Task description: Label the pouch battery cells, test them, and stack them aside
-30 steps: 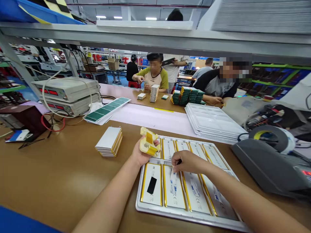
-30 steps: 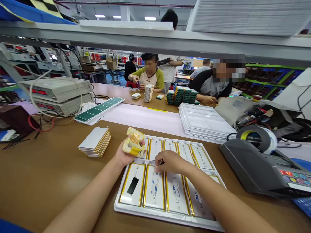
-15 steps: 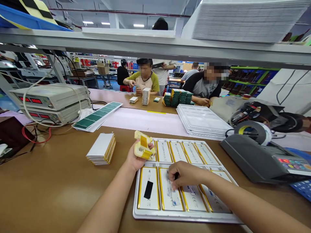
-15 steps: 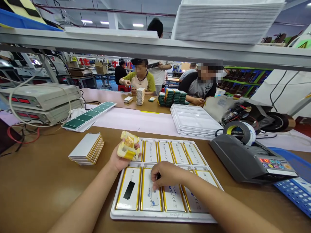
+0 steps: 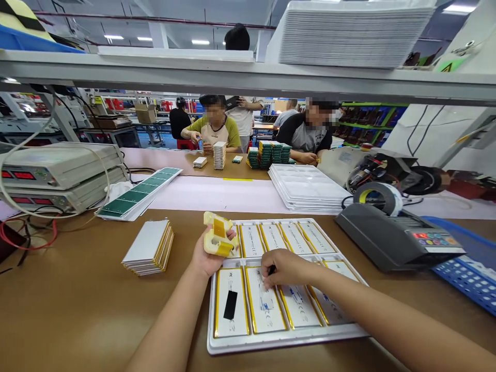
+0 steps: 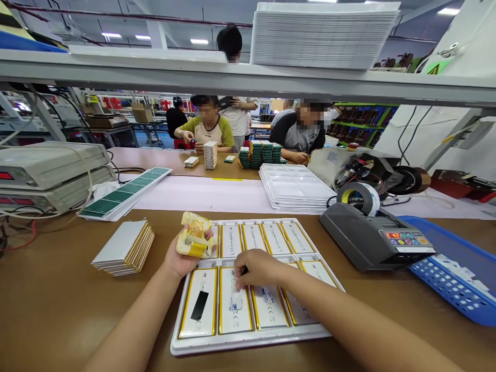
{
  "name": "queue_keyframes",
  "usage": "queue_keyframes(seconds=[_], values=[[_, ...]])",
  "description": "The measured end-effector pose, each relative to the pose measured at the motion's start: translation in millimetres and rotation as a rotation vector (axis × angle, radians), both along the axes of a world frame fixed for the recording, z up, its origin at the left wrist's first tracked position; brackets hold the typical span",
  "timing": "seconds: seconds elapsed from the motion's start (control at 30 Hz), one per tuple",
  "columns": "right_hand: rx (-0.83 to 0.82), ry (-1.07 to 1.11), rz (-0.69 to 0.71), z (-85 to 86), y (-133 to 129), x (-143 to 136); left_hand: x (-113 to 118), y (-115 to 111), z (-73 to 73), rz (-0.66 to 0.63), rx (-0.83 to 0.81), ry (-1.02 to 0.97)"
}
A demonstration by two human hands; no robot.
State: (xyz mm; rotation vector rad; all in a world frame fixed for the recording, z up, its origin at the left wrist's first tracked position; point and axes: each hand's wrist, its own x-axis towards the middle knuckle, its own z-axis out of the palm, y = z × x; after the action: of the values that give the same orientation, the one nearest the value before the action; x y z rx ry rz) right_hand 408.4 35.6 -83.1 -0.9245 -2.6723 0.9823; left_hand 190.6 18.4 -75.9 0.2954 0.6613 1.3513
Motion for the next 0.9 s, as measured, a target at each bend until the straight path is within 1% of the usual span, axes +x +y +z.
queue_keyframes(seconds=[0.03, 0.07, 0.17, 0.2, 0.23, 0.3, 0.37, 0.43, 0.47, 0.5, 0.57, 0.63, 0.7, 0.8, 0.9], values=[[0.001, 0.011, -0.002, 1.4, -2, 0, 0, 0, -0.4, -0.003, 0.002, 0.003], [-0.028, 0.027, 0.025, 3.6, -3, 2, 0, 0, -0.4, -0.005, 0.0, 0.004], [-0.264, 0.106, 0.169, 11.6, 4, 15, 0, 0, 1.5, -0.005, -0.007, 0.007], [-0.327, 0.126, 0.189, 13.7, 9, 22, 1, 0, 2.4, -0.001, -0.007, 0.014], [-0.349, 0.129, 0.175, 15.0, 16, 29, 1, 0, 3.2, 0.005, -0.009, 0.024], [-0.278, 0.071, 0.081, 14.8, 28, 42, 2, 1, 4.2, 0.018, -0.016, 0.038], [-0.142, -0.028, 0.004, 12.1, 36, 50, 2, 1, 4.6, 0.015, -0.028, 0.036], [-0.02, -0.092, -0.009, 9.1, 39, 54, 2, 2, 4.9, 0.005, -0.033, 0.036], [0.017, -0.106, 0.008, 8.1, 39, 54, 2, 2, 5.1, 0.001, -0.028, 0.039], [0.031, -0.117, 0.034, 7.6, 38, 55, 2, 2, 5.5, -0.001, -0.018, 0.042], [-0.002, -0.135, 0.099, 7.5, 36, 56, 3, 2, 6.6, 0.009, -0.001, 0.046], [-0.03, -0.119, 0.123, 7.2, 35, 59, 3, 2, 7.7, 0.026, -0.011, 0.052], [-0.007, -0.065, 0.072, 5.7, 36, 61, 3, 2, 8.4, 0.04, -0.032, 0.065], [0.011, 0.001, -0.005, 2.2, 37, 62, 2, 3, 8.3, 0.029, -0.028, 0.072], [-0.023, -0.03, 0.016, 1.1, 37, 62, 1, 4, 7.4, 0.018, -0.011, 0.071]])
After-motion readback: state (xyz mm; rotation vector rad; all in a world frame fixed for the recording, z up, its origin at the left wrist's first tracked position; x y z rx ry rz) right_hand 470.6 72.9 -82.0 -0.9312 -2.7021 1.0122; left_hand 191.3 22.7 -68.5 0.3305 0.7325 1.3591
